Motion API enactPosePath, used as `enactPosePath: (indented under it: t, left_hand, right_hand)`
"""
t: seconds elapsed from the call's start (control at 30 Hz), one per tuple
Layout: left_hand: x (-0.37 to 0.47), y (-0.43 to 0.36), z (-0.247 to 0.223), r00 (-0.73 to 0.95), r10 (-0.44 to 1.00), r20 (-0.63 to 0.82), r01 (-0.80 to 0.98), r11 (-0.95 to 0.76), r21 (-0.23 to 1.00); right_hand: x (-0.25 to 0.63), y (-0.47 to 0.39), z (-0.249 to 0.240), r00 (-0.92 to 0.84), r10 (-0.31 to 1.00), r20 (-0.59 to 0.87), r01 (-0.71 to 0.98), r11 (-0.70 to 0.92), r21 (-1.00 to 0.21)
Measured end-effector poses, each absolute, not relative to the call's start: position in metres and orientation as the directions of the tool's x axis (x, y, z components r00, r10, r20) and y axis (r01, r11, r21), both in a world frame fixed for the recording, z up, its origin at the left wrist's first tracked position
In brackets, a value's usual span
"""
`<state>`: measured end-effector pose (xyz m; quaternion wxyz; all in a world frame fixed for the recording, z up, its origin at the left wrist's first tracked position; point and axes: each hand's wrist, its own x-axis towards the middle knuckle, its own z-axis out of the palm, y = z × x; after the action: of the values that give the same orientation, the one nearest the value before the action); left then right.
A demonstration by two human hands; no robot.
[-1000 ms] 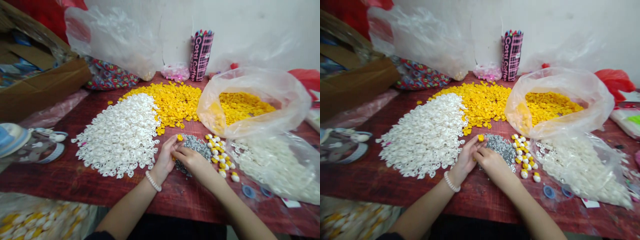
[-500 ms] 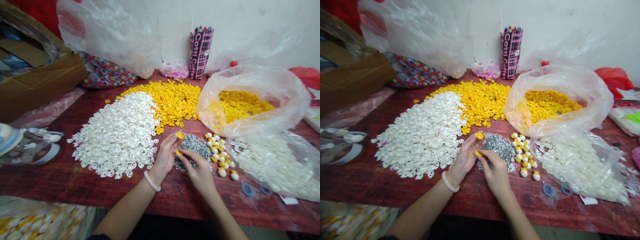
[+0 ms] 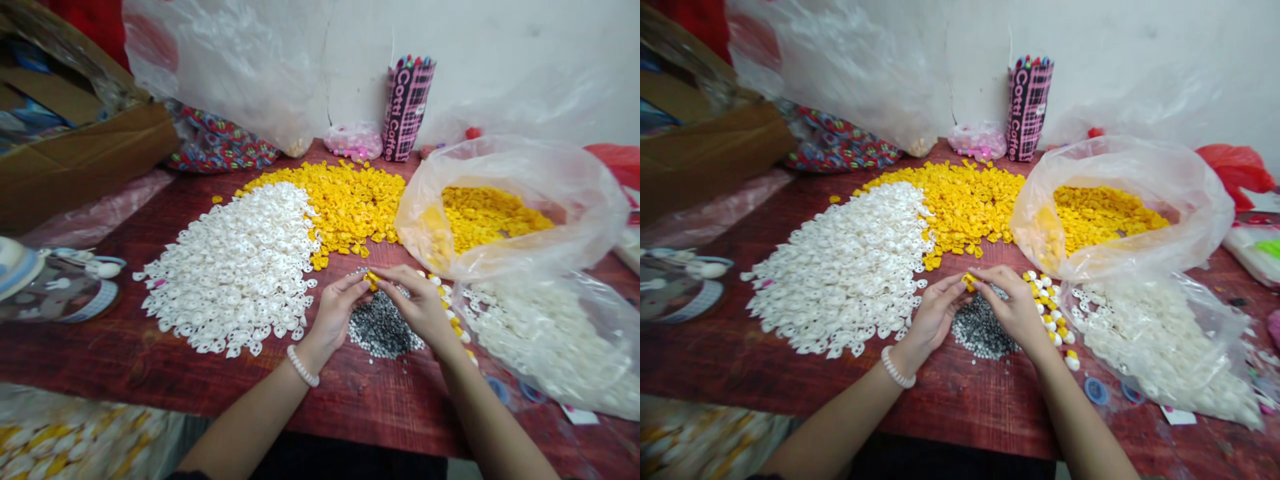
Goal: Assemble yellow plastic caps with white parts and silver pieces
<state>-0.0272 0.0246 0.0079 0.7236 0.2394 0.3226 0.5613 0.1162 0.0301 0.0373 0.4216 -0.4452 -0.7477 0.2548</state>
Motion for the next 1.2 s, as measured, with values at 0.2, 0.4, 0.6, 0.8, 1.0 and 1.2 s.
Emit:
enactPosePath:
  t: [0.2,0.4,0.6,0.8,1.0,1.2]
  left_hand:
    - [-0.027,0.023,0.005,0.142,0.963,-0.231,-0.619,0.268,0.738]
    - [-0.025,0.023,0.0,0.121,0.965,-0.233,-0.555,0.26,0.79]
    - [-0.018,0.02,-0.003,0.159,0.956,-0.248,-0.538,0.294,0.79]
    - [-0.016,0.018,0.001,0.058,0.98,-0.191,-0.459,0.197,0.867]
    - [-0.016,0.015,0.002,-0.048,0.991,-0.121,-0.38,0.094,0.92]
    - [-0.019,0.016,0.003,0.022,0.994,-0.105,-0.377,0.106,0.92]
  right_hand:
    - [0.12,0.028,0.029,-0.268,0.861,0.432,0.456,0.508,-0.73]
    - [0.128,0.025,0.023,-0.358,0.824,0.44,0.503,0.567,-0.652]
    - [0.128,0.026,0.011,-0.384,0.725,0.572,0.618,0.662,-0.424]
    - [0.122,0.023,0.012,-0.332,0.716,0.615,0.636,0.651,-0.414]
    - [0.12,0.023,0.011,-0.314,0.703,0.638,0.609,0.665,-0.433]
    - [0.122,0.024,0.009,-0.347,0.664,0.663,0.568,0.711,-0.415]
